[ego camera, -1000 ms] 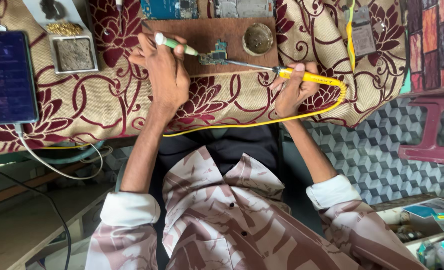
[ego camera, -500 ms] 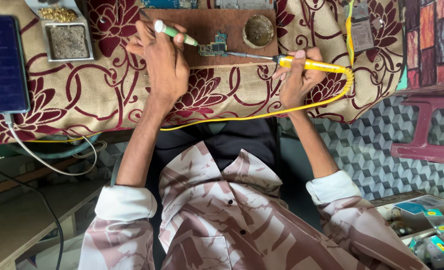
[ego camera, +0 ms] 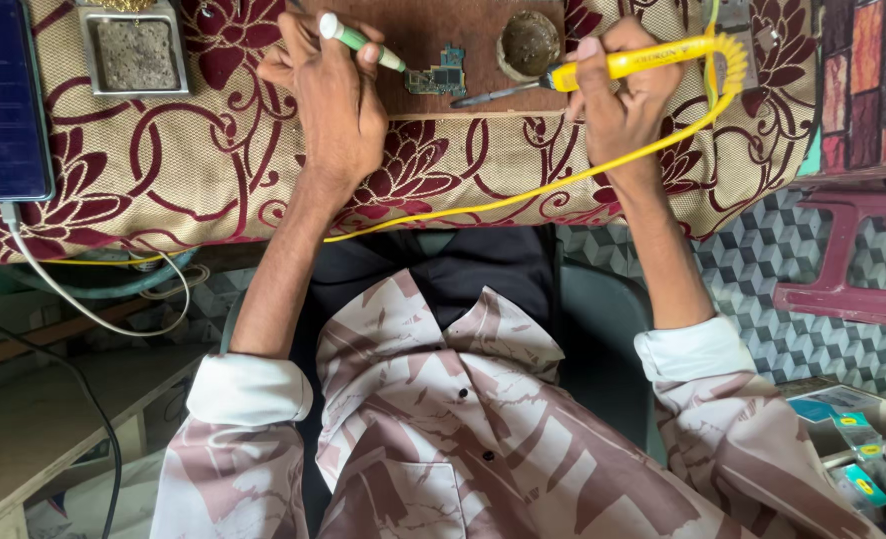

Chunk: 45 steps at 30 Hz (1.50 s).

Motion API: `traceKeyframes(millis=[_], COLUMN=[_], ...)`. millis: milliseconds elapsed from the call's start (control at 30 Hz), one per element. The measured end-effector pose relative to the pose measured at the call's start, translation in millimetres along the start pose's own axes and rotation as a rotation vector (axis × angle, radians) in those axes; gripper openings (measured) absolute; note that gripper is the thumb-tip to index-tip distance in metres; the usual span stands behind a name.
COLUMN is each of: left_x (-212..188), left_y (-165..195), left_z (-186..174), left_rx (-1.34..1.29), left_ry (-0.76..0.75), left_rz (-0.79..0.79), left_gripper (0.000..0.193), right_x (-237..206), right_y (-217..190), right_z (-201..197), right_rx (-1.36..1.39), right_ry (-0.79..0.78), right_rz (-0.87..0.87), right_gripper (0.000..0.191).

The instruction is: The person uses a soldering iron and a green-handled tool to work on a small circuit board placed on a wooden board. They repeatedly apply the soldering iron to specific points on the board while holding the tool steady, occasionally dipping the iron into a small container.

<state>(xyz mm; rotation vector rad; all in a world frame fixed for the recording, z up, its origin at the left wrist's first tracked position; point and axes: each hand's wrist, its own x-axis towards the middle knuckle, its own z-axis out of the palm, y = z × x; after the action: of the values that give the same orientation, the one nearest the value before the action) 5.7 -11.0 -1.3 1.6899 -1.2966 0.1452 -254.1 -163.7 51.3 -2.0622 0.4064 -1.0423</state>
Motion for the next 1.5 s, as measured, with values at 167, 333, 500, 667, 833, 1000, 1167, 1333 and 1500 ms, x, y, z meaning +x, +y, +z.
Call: traceKeyframes(millis=[167,333,500,667,833,1000,1167,1333,1500], left_x=[-1,-1,0,1,0,0,-1,1,0], left_y=[3,8,13,17,15,10,8,11,12], left_z=[-2,-3,-7,-9,-6,-1,-2,-3,-3], left_rx=[0.018,-0.013,-0.017,-0.015,-0.023,-0.009,-0.002,-0.011,0.000], left_ry=[-0.019,-0.004,-0.013,-0.004,-0.016,-0.002,-0.005,-0.011,0.005], left_rz=[-0.013,0.007,-0.009,0.008,0.006,0.021,0.033,0.008,0.029], left_gripper=[0.023,0.022,0.023,0.022,0.021,0.022,0.021,0.021,0.021], right_x=[-3,-22,-34,-38,-38,-40,-42,-38,-34], right_y=[2,15,34,43,45,45,44,44,39], right_z=[15,14,20,29,28,28,27,25,20], right_rx=[-0.002,0.179,0.288,0.364,0.379,0.282,0.216,0.191,0.158], right_ry=[0.123,0.405,0.560,0.592,0.625,0.561,0.530,0.531,0.462], right_rz=[-0.096,0.052,0.058,0.092,0.117,0.048,0.037,0.007,-0.045], right_gripper=[0.028,0.027,0.032,0.030,0.030,0.033,0.032,0.031,0.029])
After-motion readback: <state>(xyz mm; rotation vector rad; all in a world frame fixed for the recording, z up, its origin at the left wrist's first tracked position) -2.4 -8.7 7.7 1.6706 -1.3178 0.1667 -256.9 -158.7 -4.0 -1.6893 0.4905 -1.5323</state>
